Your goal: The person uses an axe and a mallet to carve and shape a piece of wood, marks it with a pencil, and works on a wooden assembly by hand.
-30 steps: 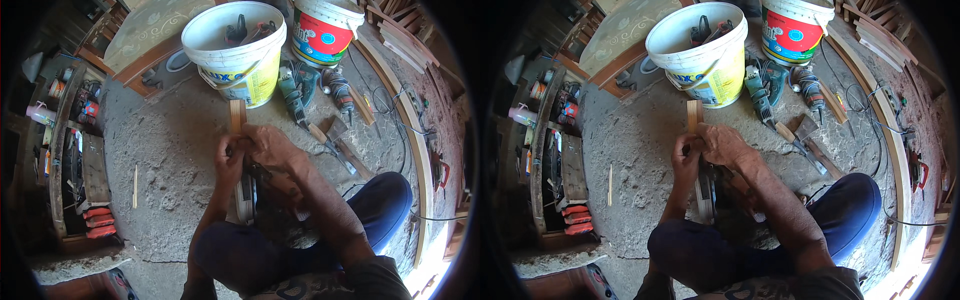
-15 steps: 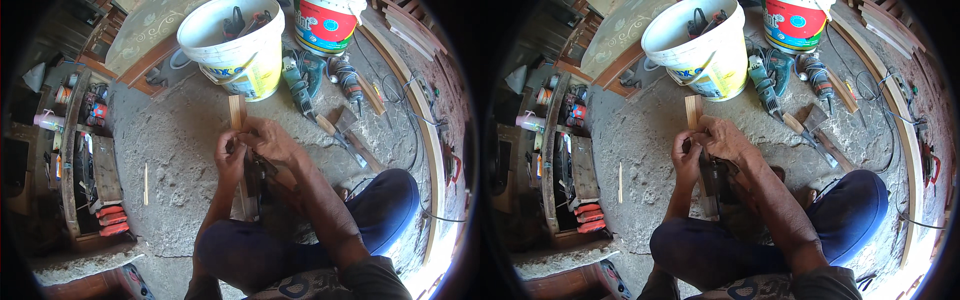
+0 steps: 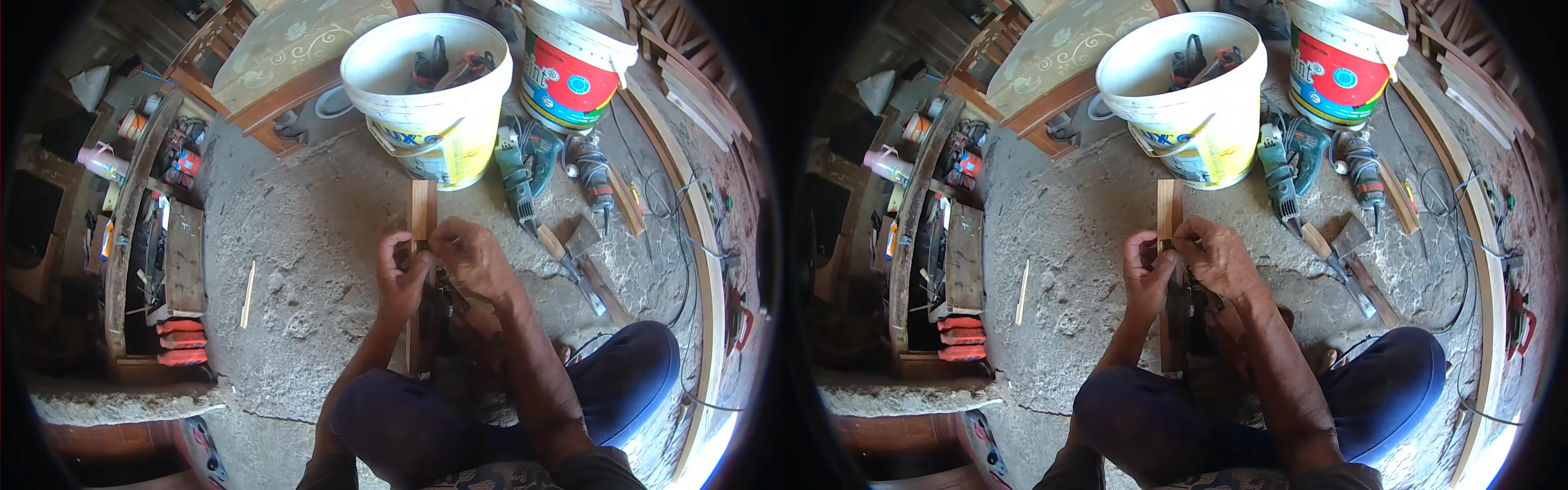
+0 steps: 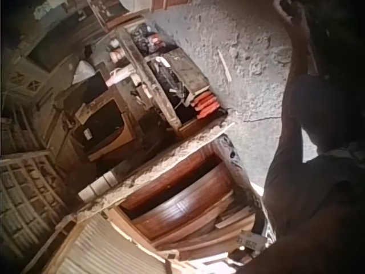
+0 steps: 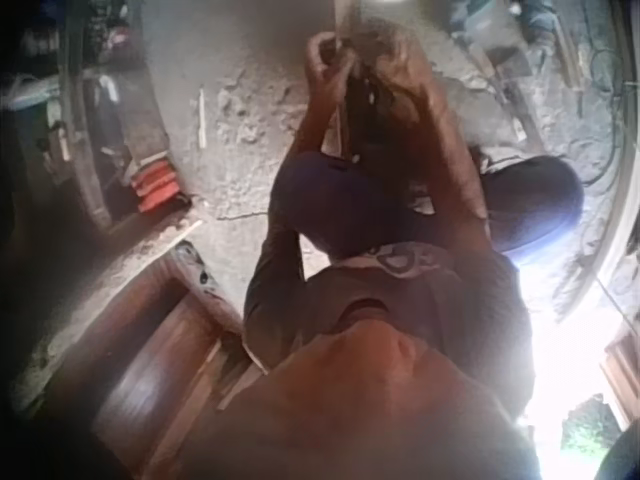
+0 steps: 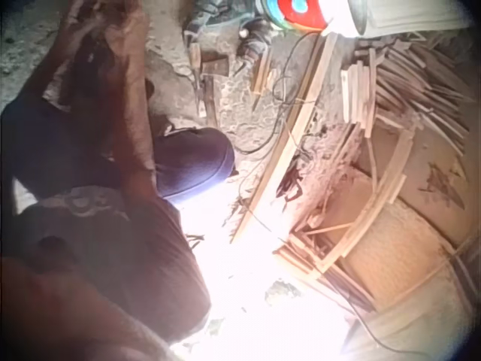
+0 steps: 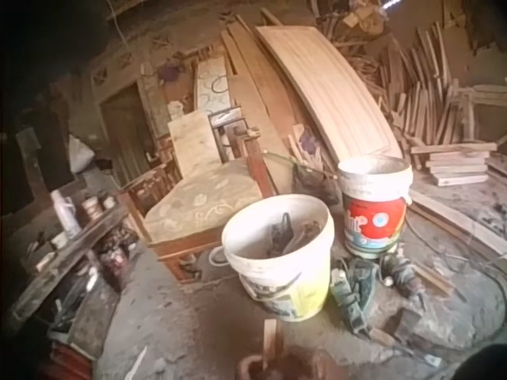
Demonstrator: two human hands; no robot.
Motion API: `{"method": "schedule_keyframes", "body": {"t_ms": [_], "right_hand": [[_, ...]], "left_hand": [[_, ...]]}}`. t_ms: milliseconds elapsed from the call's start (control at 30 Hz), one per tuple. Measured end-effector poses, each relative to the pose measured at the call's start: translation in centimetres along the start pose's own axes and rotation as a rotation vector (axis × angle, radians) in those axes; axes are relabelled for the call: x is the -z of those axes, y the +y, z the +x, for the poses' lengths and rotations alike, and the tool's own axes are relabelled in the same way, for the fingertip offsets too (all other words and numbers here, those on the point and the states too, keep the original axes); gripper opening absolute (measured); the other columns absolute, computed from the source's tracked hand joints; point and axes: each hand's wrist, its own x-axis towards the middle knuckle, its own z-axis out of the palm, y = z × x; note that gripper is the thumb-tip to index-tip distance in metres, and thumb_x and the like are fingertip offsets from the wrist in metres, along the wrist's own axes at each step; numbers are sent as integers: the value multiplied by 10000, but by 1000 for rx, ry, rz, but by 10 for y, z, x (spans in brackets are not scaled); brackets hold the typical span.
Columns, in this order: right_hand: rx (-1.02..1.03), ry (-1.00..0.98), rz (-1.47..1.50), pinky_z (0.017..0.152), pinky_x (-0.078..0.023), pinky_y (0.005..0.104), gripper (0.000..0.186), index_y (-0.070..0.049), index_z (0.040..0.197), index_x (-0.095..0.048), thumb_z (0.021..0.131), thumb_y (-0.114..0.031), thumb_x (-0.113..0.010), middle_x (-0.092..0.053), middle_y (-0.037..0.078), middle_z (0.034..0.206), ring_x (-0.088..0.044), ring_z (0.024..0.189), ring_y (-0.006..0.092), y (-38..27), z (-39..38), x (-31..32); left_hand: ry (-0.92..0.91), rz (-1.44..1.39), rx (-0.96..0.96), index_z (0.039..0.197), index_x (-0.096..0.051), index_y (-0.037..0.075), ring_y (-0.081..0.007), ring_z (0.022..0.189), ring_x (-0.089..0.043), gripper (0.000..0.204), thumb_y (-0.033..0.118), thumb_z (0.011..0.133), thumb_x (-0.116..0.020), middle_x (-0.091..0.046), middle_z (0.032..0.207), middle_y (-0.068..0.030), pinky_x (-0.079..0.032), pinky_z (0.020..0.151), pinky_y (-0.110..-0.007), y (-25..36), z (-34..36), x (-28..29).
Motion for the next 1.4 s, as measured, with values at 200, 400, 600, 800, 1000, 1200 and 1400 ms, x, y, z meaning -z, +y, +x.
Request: {"method": "schedule_keyframes", "body": {"t_ms": [200, 400, 600, 800, 1000, 1200, 1400], "right_hand": [[50, 5, -55, 720, -552, 371, 127, -13, 978, -678, 912, -120, -661, -731, 160, 876, -728, 802, 291, -11, 2, -11], [151, 23, -244, 690, -557, 427, 95, -23, 933, -634, 915, -116, -642, -708, 192, 850, -716, 807, 367, -9, 1, -8], [177, 53, -535, 650, -571, 484, 250, 3, 996, -543, 863, -181, -648, -667, 233, 851, -691, 769, 422, 4, -7, -23], [343, 69, -743, 564, -561, 405, 302, 13, 1095, -562, 915, -224, -615, -637, 138, 837, -682, 664, 307, 15, -12, -29], [271, 35, -870, 541, -544, 377, 351, -4, 1227, -568, 948, -216, -546, -640, 107, 876, -673, 663, 254, -1, -14, -30], [262, 145, -914, 613, -500, 385, 378, -81, 1271, -582, 934, -250, -555, -632, 55, 904, -636, 711, 201, 6, -18, -44], [320, 272, -890, 610, -499, 373, 286, -110, 1176, -607, 940, -257, -541, -643, 37, 869, -644, 703, 197, 12, -16, -50]], "left_hand": [[-6, 117, -6, 1278, -493, 46, -88, 977, -565, 385, 7, 944, -679, -580, 1111, -49, -487, 823, -262, -9, -2, 9], [-44, 76, -45, 1230, -560, 25, -120, 1009, -585, 298, 20, 953, -669, -602, 1092, -51, -495, 857, -277, 6, 3, 2], [-18, 88, -55, 1145, -623, 18, -146, 1013, -593, 170, 109, 1002, -631, -625, 1071, -57, -489, 880, -300, -13, -3, 3], [-46, 76, 4, 1123, -623, 25, -157, 1054, -586, 142, 90, 997, -629, -615, 1115, -55, -471, 925, -306, -17, -3, 12], [-107, 101, -57, 1163, -599, 26, -159, 1090, -568, 220, 69, 957, -664, -603, 1124, -47, -462, 947, -320, -16, -1, 15], [-97, 109, -21, 1169, -590, 34, -151, 1047, -561, 253, 107, 946, -685, -598, 1103, -42, -453, 939, -323, -25, 1, 21], [-74, 93, -57, 1163, -586, 36, -145, 1032, -560, 238, 135, 966, -674, -599, 1092, -31, -453, 941, -324, -29, 2, 18]]}}
